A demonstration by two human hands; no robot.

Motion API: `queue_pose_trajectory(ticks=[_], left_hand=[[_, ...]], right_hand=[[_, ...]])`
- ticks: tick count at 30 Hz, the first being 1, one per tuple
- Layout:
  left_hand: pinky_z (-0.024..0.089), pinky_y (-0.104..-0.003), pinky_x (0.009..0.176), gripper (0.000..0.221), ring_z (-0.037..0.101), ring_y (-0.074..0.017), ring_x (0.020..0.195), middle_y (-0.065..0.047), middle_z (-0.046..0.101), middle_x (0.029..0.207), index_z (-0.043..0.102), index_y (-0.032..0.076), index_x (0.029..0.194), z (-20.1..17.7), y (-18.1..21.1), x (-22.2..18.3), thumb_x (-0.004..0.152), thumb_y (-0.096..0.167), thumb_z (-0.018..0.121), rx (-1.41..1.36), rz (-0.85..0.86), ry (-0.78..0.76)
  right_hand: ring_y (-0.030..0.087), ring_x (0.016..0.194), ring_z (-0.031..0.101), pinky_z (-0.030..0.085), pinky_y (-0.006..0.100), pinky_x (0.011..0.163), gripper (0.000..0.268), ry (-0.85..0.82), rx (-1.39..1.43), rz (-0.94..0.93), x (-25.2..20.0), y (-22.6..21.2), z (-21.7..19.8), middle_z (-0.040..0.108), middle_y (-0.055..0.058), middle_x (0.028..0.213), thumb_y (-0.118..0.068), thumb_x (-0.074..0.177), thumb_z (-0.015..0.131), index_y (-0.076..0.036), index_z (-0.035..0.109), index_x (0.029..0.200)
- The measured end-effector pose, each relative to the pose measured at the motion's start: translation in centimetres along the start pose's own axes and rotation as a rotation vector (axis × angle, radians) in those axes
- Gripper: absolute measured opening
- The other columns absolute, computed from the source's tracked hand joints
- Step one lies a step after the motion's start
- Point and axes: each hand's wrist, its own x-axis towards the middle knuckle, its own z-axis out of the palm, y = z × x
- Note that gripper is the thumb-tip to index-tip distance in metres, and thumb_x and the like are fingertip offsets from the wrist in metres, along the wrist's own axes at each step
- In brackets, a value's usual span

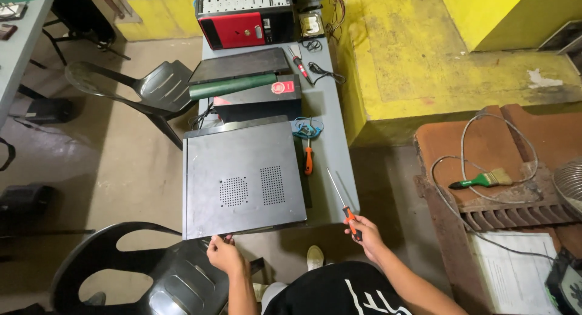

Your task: Removing the side panel of a desktop computer case using a screwdriver to access internal components.

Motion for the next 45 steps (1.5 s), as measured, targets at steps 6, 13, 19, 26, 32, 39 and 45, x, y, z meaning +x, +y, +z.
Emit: queue_pose_trajectory(ticks=[6,13,19,26,32,39,45], left_hand=[[0.049,-0.034,0.077,0.021,0.067,-0.0177,0.082,-0.011,0.062,0.101,0.050,0.004,0.110,0.0,1.5,-2.0,0.110,0.024,0.043,0.176,0.145,0.004],[0.043,-0.052,0.083,0.033,0.057,-0.0390,0.094,-0.019,0.060,0.108,0.053,-0.001,0.111,0.1,0.8,-1.7,0.111,0.025,0.033,0.461,0.353,0.027],[0.041,-0.051,0.079,0.042,0.056,-0.0398,0.088,-0.021,0.062,0.100,0.053,-0.002,0.096,0.6,-1.2,1.6,0.106,0.029,0.026,0.462,0.261,0.055],[0.043,-0.046,0.077,0.037,0.054,-0.0298,0.080,-0.014,0.057,0.093,0.050,0.001,0.105,0.0,0.5,-1.3,0.111,0.033,0.032,0.347,0.252,0.031],[0.050,-0.041,0.079,0.030,0.065,-0.0262,0.080,-0.014,0.065,0.096,0.057,0.003,0.111,-0.3,1.4,-2.6,0.109,0.030,0.045,0.274,0.279,0.065],[0.049,-0.043,0.088,0.026,0.062,-0.0281,0.098,-0.011,0.063,0.107,0.061,0.004,0.105,-1.0,1.4,-1.4,0.103,0.026,0.047,0.403,0.264,0.026],[0.042,-0.049,0.081,0.036,0.056,-0.0355,0.091,-0.018,0.061,0.101,0.051,0.000,0.105,0.0,1.6,-1.0,0.107,0.028,0.029,0.463,0.203,-0.008]], right_hand=[[0.021,0.082,0.068,0.045,0.026,0.066,0.026,0.002,-0.009,0.007,0.3,0.6,0.1,0.075,0.010,0.110,-0.009,0.095,0.064,-0.002,0.072,0.118],[0.021,0.082,0.067,0.045,0.027,0.066,0.027,-0.009,-0.019,0.021,0.1,0.5,0.5,0.075,0.011,0.110,-0.010,0.095,0.063,-0.002,0.072,0.120],[0.022,0.081,0.068,0.044,0.026,0.063,0.030,-0.007,-0.020,0.026,-0.2,0.1,0.9,0.075,0.013,0.109,-0.008,0.096,0.062,-0.001,0.071,0.124],[0.021,0.082,0.068,0.045,0.026,0.065,0.030,-0.016,-0.004,0.025,-0.2,0.1,0.8,0.075,0.012,0.110,-0.010,0.096,0.063,-0.002,0.071,0.124],[0.022,0.082,0.068,0.044,0.027,0.064,0.029,-0.010,0.002,0.022,-0.2,0.6,0.7,0.076,0.013,0.109,-0.010,0.096,0.063,-0.001,0.072,0.123],[0.021,0.082,0.069,0.045,0.026,0.064,0.027,-0.011,-0.012,0.018,0.2,0.9,0.5,0.076,0.011,0.110,-0.011,0.095,0.064,-0.002,0.072,0.119],[0.021,0.081,0.067,0.044,0.026,0.064,0.029,-0.026,-0.002,0.023,0.1,0.7,0.8,0.075,0.010,0.106,-0.011,0.095,0.064,-0.002,0.071,0.121]])
